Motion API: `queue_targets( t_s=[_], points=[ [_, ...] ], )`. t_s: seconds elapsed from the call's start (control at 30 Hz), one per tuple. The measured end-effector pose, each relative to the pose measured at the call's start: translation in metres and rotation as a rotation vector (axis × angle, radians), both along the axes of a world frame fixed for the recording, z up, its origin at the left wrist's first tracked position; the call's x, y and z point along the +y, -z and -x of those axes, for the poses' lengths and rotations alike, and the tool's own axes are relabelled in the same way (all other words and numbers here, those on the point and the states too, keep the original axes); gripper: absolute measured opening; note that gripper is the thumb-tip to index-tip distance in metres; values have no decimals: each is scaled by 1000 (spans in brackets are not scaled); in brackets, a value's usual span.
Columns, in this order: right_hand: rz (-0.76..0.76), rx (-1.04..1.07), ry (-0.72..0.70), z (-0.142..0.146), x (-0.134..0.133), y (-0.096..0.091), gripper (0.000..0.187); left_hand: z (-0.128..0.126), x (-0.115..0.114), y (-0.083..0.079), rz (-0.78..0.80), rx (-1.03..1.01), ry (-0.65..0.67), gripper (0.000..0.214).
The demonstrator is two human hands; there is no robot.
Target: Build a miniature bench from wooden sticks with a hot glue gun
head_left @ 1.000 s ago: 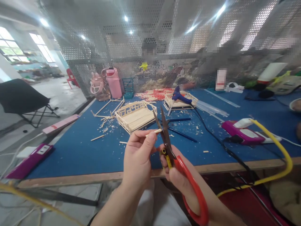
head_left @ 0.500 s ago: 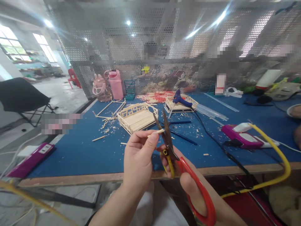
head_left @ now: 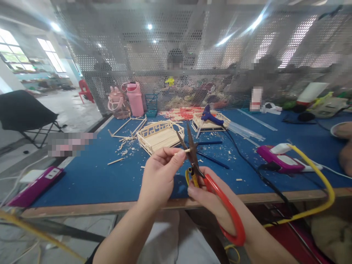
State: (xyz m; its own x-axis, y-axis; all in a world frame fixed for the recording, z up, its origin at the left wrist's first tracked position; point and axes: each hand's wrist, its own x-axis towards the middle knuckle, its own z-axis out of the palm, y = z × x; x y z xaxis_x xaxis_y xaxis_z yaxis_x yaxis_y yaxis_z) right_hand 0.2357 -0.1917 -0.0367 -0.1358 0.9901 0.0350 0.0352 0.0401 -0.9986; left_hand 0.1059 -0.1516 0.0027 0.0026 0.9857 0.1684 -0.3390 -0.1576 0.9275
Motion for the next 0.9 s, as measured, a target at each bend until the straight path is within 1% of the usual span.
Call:
queue_targets(
  t_s=[0.07,0.1,0.17,0.2,0.3,0.33,0.4,0.5,0.57,0.6,0.73,0.8,0.9],
  points=[
    [27,-68,-10,-1,2,0,16,4,-1,-8,-20,113,56,21],
    [16,-105,-18,-2,3,0,11,6,-2,-13,-41,187,84,18],
    [-8,-154,-15,-2,5,1,15,10,-4,-22,-115,387,96,9],
    [-12,-164,-13,-2,6,2,17,12,-6,-26,-168,515,72,7],
    [-13,-158,-29,0,8,4,18,17,-9,-34,-350,892,-57,13],
    [-14,-154,-31,1,8,4,18,18,-10,-35,-399,980,-99,15],
    [-29,-142,-26,2,8,2,18,19,-11,-35,-458,1091,-148,21],
    [-58,-132,-3,2,8,-4,23,17,-12,-30,-504,1148,-130,27],
    [-48,-158,7,0,8,-10,26,15,-13,-25,-528,1109,-113,27],
    [-45,-176,5,-1,7,-12,27,14,-13,-23,-532,1071,-128,25],
    [-85,-201,-27,-4,4,-17,32,11,-11,-18,-540,938,-274,21],
    [-99,-205,-33,-5,3,-16,33,11,-11,-17,-570,932,-323,19],
    [-77,-226,-44,-5,2,-17,37,11,-10,-17,-621,954,-371,18]
  ],
)
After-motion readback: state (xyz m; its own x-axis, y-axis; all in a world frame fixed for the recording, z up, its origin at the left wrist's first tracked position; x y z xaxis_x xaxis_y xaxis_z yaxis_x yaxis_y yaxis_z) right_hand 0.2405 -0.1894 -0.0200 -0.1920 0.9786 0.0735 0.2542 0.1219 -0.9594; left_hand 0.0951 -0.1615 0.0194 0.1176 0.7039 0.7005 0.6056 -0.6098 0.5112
